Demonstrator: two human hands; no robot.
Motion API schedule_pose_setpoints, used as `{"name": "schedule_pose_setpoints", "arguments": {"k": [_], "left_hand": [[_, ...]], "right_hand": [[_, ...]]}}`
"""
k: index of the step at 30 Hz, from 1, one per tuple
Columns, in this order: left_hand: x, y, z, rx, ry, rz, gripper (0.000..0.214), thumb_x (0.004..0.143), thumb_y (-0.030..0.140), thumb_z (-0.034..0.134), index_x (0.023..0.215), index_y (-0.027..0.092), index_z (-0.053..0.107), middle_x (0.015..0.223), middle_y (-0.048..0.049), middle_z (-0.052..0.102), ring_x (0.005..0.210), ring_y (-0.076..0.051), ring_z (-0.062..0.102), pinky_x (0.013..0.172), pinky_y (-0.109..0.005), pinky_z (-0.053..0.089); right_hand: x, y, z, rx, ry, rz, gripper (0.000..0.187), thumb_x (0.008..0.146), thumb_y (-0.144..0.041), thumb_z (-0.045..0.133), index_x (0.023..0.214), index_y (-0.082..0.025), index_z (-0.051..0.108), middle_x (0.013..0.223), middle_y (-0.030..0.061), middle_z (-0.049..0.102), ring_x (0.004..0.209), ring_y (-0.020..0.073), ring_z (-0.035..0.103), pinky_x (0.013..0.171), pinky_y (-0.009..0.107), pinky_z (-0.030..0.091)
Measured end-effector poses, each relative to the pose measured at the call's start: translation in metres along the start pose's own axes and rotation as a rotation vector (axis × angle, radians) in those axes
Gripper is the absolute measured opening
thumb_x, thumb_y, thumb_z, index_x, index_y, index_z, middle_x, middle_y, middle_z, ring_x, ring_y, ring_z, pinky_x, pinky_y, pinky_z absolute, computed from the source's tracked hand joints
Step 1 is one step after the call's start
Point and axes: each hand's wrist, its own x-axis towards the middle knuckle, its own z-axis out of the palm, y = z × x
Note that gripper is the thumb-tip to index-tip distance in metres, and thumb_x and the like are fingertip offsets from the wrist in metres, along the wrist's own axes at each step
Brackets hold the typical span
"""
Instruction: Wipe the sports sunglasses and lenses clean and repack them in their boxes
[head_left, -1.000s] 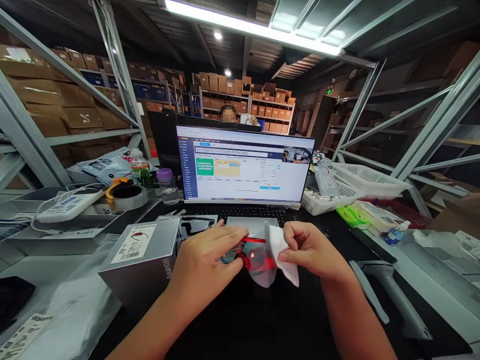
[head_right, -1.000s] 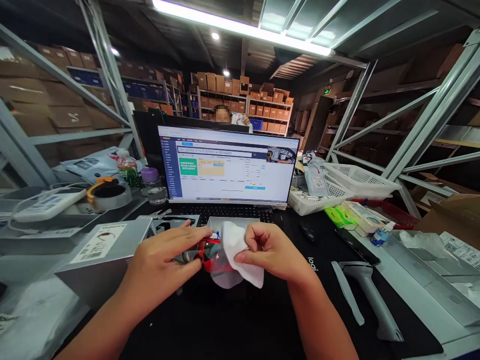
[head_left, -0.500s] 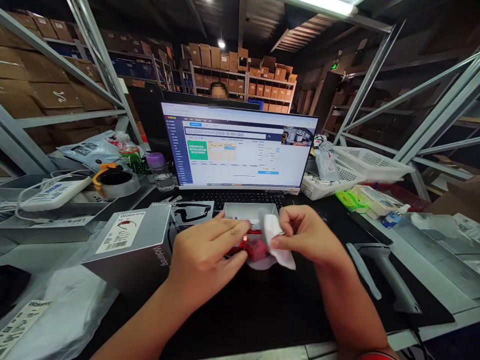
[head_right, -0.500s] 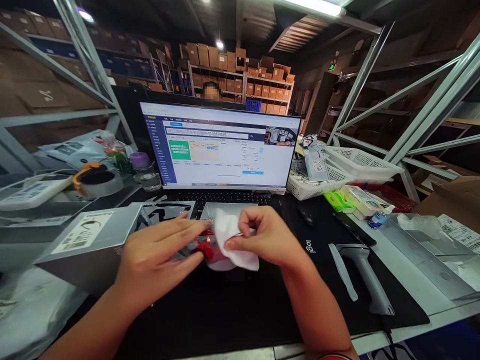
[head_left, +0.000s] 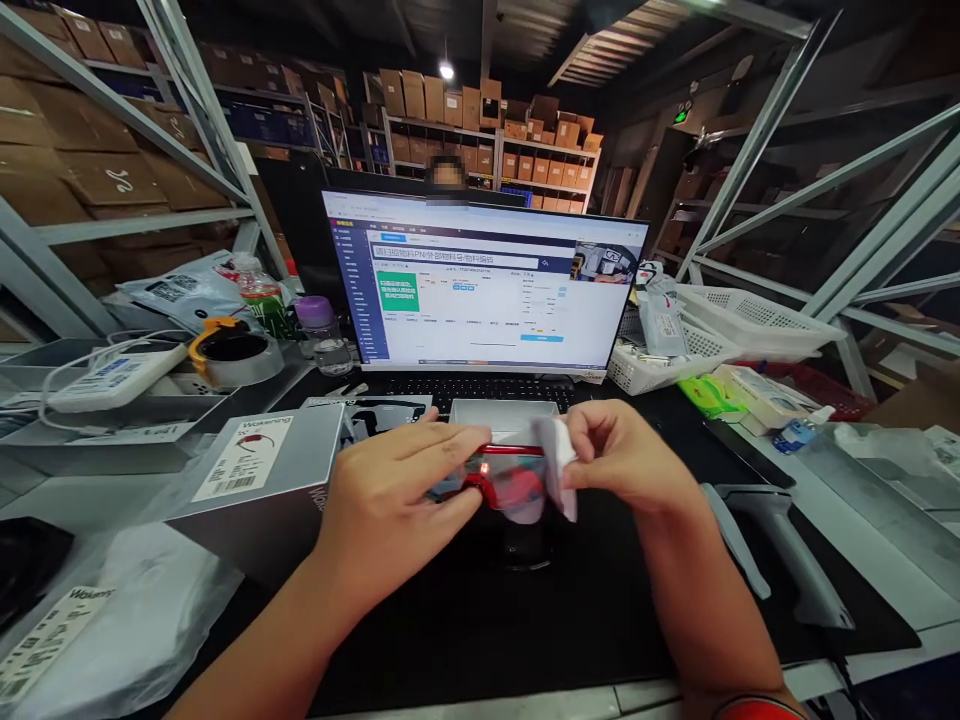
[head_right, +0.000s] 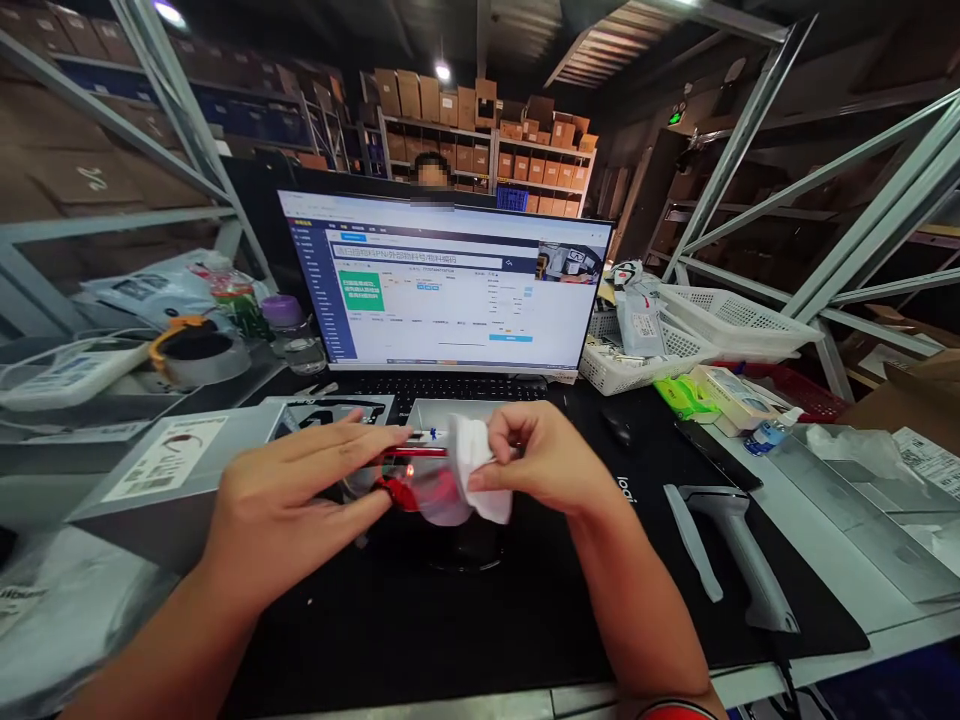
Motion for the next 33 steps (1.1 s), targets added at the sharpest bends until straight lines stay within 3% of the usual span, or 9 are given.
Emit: {"name": "schedule_pose_setpoints", "arguments": {"k": [3,7,11,17,19,24,28,30,33], "left_hand": [[0.001,0.001,-0.004,0.031,0.021,-0.02,0.026,0.08,0.009,0.062,0.102,0.019,0.071,0.094,-0.0024,0.079,0.082,-0.019,0.076,0.093,-0.039,0.062],[-0.002,0.007,0.008,0.112,-0.034,0.063,0.023,0.08,0.008,0.06,0.098,0.018,0.071,0.096,-0.0042,0.079,0.079,-0.021,0.076,0.089,-0.044,0.064],[-0.003,0.006,0.019,0.14,-0.027,0.119,0.024,0.08,0.005,0.058,0.095,0.016,0.072,0.098,-0.0065,0.079,0.083,-0.023,0.076,0.087,-0.044,0.064],[-0.001,-0.001,0.007,-0.023,0.018,-0.065,0.025,0.079,0.01,0.063,0.099,0.019,0.074,0.094,-0.0021,0.079,0.081,-0.018,0.076,0.095,-0.037,0.061],[-0.002,0.001,0.007,-0.006,0.03,-0.063,0.024,0.078,0.009,0.063,0.098,0.018,0.074,0.093,-0.0023,0.079,0.08,-0.019,0.076,0.095,-0.038,0.061],[-0.005,0.009,0.022,0.068,-0.018,0.016,0.019,0.078,0.005,0.059,0.085,0.016,0.073,0.087,-0.0038,0.079,0.072,-0.02,0.075,0.089,-0.045,0.063],[-0.004,0.007,0.019,-0.028,0.024,-0.071,0.023,0.076,0.007,0.061,0.091,0.017,0.075,0.089,-0.0015,0.079,0.078,-0.018,0.075,0.098,-0.04,0.06],[-0.002,0.005,0.011,-0.057,0.038,-0.128,0.027,0.076,0.009,0.062,0.097,0.017,0.076,0.092,-0.0012,0.079,0.082,-0.017,0.076,0.099,-0.035,0.059],[-0.001,0.003,-0.001,-0.095,0.022,-0.153,0.028,0.076,0.009,0.062,0.099,0.017,0.076,0.095,-0.0003,0.079,0.085,-0.016,0.076,0.1,-0.03,0.058]], "right_hand": [[0.001,-0.001,-0.007,0.022,0.008,-0.02,0.048,0.056,-0.03,0.092,0.056,-0.018,0.046,0.059,-0.0037,0.051,0.054,0.0089,0.042,0.05,0.021,0.032],[0.003,0.007,0.029,-0.058,0.116,-0.008,0.04,0.06,-0.027,0.086,0.057,-0.02,0.047,0.058,-0.0034,0.052,0.054,0.0107,0.044,0.051,0.023,0.034],[0.004,0.01,0.049,-0.308,0.328,-0.164,0.032,0.064,-0.018,0.078,0.053,-0.019,0.048,0.056,-0.0038,0.052,0.059,0.0114,0.046,0.057,0.024,0.037],[0.007,0.004,0.002,0.081,0.036,0.009,0.046,0.057,-0.029,0.089,0.056,-0.019,0.044,0.057,-0.0044,0.053,0.051,0.0094,0.046,0.049,0.021,0.035],[0.008,0.004,0.002,0.058,0.058,-0.015,0.045,0.057,-0.027,0.089,0.056,-0.019,0.045,0.057,-0.0042,0.053,0.053,0.01,0.047,0.051,0.022,0.036],[0.005,0.006,0.04,-0.343,0.277,-0.202,0.031,0.063,-0.017,0.081,0.054,-0.019,0.051,0.055,-0.0058,0.052,0.056,0.0092,0.044,0.066,0.026,0.045],[0.009,0.007,0.029,-0.07,0.2,-0.078,0.028,0.073,-0.036,0.081,0.077,-0.022,0.057,0.06,-0.0045,0.061,0.049,0.0113,0.052,0.046,0.021,0.04],[0.013,0.007,0.006,0.092,0.289,-0.1,0.035,0.078,-0.043,0.078,0.1,-0.026,0.058,0.06,-0.0056,0.062,0.043,0.0115,0.052,0.04,0.02,0.037],[0.016,0.006,-0.029,0.116,0.483,-0.257,0.067,0.081,-0.042,0.077,0.139,-0.032,0.045,0.069,-0.0042,0.066,0.045,0.0123,0.055,0.043,0.022,0.043]]}}
